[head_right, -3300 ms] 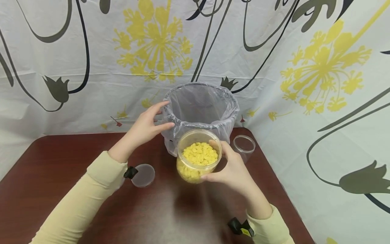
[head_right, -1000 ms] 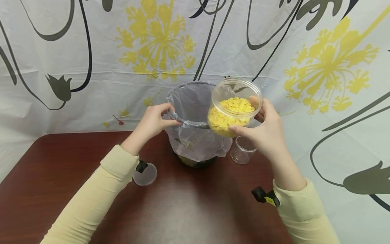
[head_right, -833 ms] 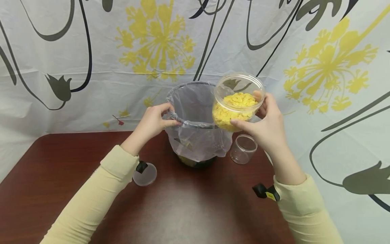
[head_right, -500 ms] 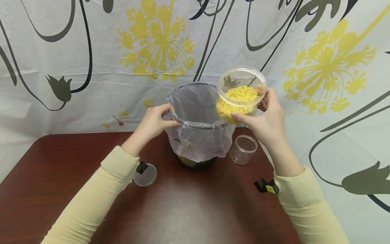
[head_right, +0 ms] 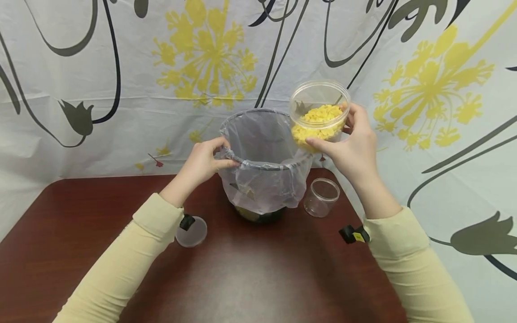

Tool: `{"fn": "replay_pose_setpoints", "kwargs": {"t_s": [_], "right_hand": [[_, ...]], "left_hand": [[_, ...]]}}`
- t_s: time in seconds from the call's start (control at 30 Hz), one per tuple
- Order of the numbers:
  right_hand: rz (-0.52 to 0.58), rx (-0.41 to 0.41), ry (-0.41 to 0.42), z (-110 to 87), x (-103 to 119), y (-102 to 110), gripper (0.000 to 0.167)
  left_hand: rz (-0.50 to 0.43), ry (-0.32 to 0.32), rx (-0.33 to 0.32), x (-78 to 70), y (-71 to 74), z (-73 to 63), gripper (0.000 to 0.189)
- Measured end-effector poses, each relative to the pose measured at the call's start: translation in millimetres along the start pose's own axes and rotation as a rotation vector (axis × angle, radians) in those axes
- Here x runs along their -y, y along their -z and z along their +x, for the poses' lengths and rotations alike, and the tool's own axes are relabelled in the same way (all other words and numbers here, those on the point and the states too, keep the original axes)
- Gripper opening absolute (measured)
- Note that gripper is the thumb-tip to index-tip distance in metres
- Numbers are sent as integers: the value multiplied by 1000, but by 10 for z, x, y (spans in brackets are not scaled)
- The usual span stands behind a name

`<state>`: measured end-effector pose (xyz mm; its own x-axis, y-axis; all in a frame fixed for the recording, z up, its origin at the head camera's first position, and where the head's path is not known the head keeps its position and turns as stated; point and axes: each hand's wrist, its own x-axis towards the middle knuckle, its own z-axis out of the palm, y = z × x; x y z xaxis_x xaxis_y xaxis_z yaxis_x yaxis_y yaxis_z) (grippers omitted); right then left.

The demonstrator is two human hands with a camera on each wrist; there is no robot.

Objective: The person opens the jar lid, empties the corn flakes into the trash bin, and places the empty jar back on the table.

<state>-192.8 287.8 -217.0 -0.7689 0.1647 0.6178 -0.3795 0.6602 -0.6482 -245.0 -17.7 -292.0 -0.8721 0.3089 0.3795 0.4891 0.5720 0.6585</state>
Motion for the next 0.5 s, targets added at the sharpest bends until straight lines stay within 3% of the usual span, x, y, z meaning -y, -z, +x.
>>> {"fn": "replay_pose_setpoints", "kwargs": {"t_s": [0.5], "right_hand": [[-134,49,39,172,51,2,84]], "left_hand": [[2,-12,-14,-2,1,1,36]]}}
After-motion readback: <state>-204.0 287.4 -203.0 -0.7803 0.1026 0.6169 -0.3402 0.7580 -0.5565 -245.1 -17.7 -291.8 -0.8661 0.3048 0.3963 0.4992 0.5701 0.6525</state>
